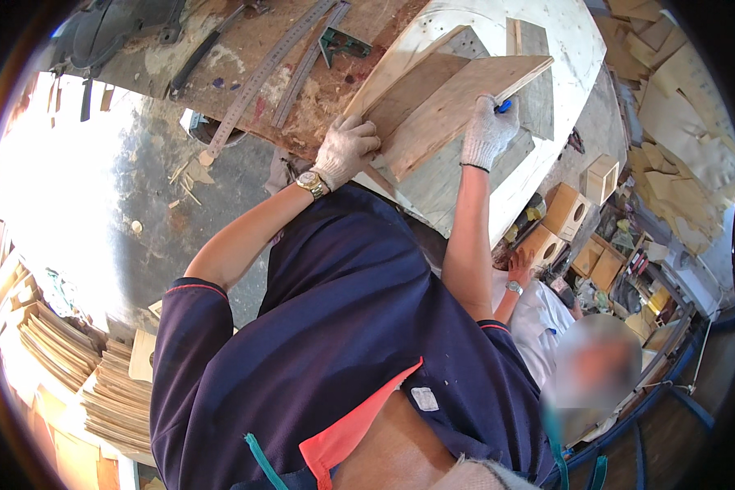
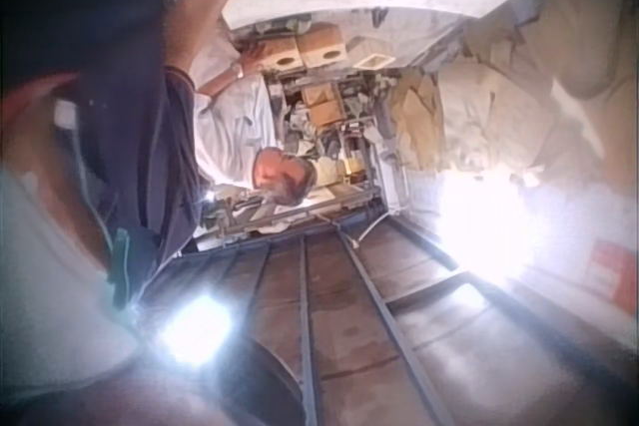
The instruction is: The person marks and measures wooden pieces, then uses a nail gun to assemble them into small wooden boxes. They handle multiple pieces, align them, and fasten them together on a workbench.
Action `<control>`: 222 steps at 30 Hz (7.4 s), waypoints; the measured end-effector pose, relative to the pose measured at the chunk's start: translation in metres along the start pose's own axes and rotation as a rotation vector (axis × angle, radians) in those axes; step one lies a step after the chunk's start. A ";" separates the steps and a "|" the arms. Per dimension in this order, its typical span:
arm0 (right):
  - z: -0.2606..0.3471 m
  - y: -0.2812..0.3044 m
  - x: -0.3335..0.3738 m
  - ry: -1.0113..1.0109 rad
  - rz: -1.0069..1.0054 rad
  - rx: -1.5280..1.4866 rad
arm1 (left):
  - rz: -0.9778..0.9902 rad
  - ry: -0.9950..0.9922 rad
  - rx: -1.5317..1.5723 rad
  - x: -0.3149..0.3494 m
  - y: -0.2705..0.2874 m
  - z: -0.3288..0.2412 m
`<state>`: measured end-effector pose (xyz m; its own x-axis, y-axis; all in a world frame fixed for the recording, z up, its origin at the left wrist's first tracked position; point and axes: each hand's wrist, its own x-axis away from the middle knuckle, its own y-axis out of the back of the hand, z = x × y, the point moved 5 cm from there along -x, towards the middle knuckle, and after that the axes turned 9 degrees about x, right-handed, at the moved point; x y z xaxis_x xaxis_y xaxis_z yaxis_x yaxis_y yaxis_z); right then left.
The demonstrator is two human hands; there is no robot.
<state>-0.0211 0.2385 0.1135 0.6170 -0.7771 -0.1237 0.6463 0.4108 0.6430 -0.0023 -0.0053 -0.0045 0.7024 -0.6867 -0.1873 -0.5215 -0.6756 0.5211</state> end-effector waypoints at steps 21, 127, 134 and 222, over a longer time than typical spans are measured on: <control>-0.016 -0.002 0.000 -0.039 -0.006 -0.080 | 0.004 -0.009 -0.024 -0.001 -0.001 0.000; -0.163 0.132 0.111 -0.011 -0.024 0.338 | -0.377 0.899 -0.585 -0.087 0.077 0.128; -0.106 0.111 0.093 0.064 0.142 0.121 | -0.380 0.764 -0.221 -0.086 0.100 0.120; -0.098 -0.004 0.174 -0.109 1.444 -0.111 | 0.043 0.885 0.545 0.083 -0.006 -0.081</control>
<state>0.1280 0.1483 0.0154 0.7143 0.3082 0.6283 -0.4627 0.8816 0.0936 0.0982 -0.0367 0.0442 0.6674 -0.4196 0.6153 -0.5481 -0.8361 0.0242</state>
